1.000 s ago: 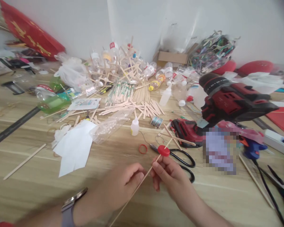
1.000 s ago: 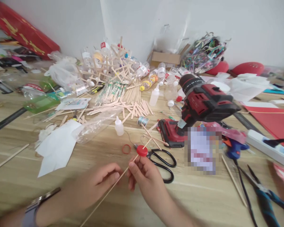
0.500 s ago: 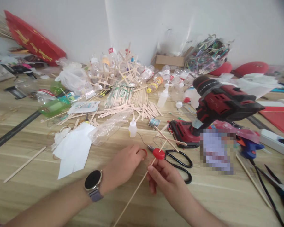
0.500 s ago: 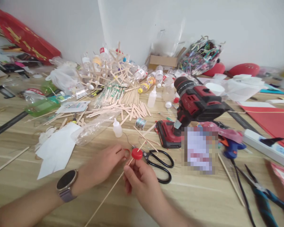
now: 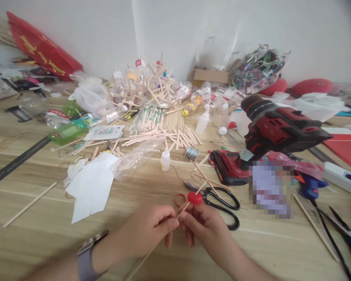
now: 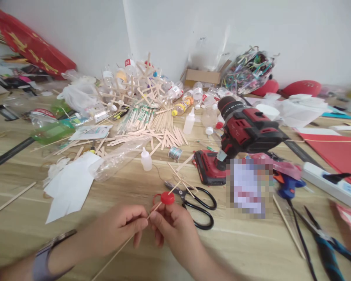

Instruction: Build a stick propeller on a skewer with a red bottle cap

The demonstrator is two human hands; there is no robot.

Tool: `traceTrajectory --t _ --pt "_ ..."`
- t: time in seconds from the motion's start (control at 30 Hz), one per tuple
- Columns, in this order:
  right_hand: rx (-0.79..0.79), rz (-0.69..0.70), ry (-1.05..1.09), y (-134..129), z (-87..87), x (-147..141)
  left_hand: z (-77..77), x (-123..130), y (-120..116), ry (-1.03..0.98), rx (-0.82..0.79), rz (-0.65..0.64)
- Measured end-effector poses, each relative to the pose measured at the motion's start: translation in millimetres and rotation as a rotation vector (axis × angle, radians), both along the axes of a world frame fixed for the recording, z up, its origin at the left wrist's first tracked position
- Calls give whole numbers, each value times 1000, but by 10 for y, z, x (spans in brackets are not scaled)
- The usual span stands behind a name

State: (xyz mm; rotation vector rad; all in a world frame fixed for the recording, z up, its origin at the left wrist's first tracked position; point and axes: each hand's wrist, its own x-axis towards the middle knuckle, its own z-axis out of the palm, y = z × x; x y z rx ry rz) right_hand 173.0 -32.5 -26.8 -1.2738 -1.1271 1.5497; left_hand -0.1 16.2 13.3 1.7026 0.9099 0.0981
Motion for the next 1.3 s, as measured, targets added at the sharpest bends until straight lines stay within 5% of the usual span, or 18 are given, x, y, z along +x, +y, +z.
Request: traceTrajectory --t 0.23,0.63,0.73,1.0,1.3 --pt "122 60 -264 -34 8 44 -2 -28 149 -38 95 84" --pt "787 -23 -1165 204 101 425 32 -21 213 -141 106 182" --pt "754 153 -1500 325 208 512 22 -33 213 -170 59 210" --pt "747 299 -1582 616 274 547 -108 -26 166 -191 4 201" --pt "914 -106 -1479 433 278 1017 -182 53 179 -178 -50 229"
